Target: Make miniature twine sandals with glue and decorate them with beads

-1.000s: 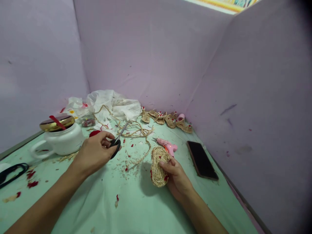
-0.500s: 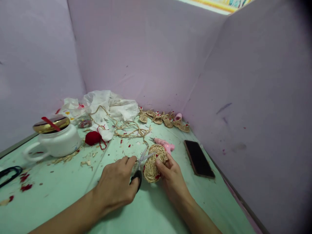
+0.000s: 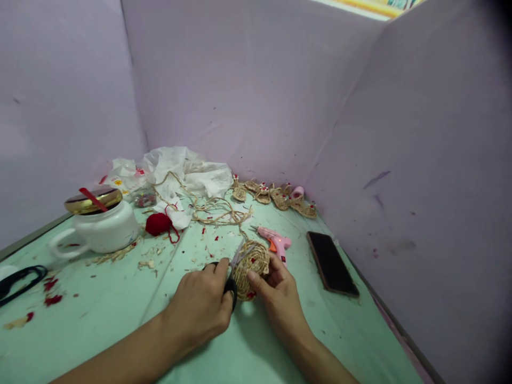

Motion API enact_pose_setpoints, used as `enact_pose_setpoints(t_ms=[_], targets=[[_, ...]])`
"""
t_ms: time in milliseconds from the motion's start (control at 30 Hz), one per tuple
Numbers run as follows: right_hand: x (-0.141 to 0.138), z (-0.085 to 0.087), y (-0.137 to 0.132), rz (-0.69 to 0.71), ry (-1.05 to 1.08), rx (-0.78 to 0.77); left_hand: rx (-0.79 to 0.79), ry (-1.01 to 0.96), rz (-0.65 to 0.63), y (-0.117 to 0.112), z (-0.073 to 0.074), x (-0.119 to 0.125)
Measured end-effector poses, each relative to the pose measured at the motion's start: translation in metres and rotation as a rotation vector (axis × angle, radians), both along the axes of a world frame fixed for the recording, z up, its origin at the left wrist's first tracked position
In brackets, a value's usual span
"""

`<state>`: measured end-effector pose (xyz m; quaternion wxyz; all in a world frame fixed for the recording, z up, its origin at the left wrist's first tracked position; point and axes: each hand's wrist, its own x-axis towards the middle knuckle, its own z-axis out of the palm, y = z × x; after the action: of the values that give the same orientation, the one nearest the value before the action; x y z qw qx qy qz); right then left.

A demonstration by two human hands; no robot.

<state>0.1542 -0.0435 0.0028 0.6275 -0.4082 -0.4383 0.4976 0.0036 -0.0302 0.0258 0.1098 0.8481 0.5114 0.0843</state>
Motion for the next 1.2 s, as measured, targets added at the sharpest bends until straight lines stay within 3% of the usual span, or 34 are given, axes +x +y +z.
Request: enact_pose_setpoints(t_ms=[267, 533, 800, 1200], targets=[[0.004, -0.007, 0.002, 0.037, 0.179, -0.058, -0.091, -0.122, -0.060, 0.002, 0.012, -0.005], [0.002, -0.004, 0.001, 0.025, 0.255, -0.084, -0.116, -0.113, -0.071, 0.003, 0.020, -0.007], [0.004, -0.002, 0.002, -0.089, 0.187, -0.082, -0.039, 0.022, -0.042, 0.003, 0.017, -0.008], [-0.002, -0.004, 0.002, -0.055, 0.205, -0.076, -0.046, -0.013, 0.006, -0.001, 0.012, -0.002]])
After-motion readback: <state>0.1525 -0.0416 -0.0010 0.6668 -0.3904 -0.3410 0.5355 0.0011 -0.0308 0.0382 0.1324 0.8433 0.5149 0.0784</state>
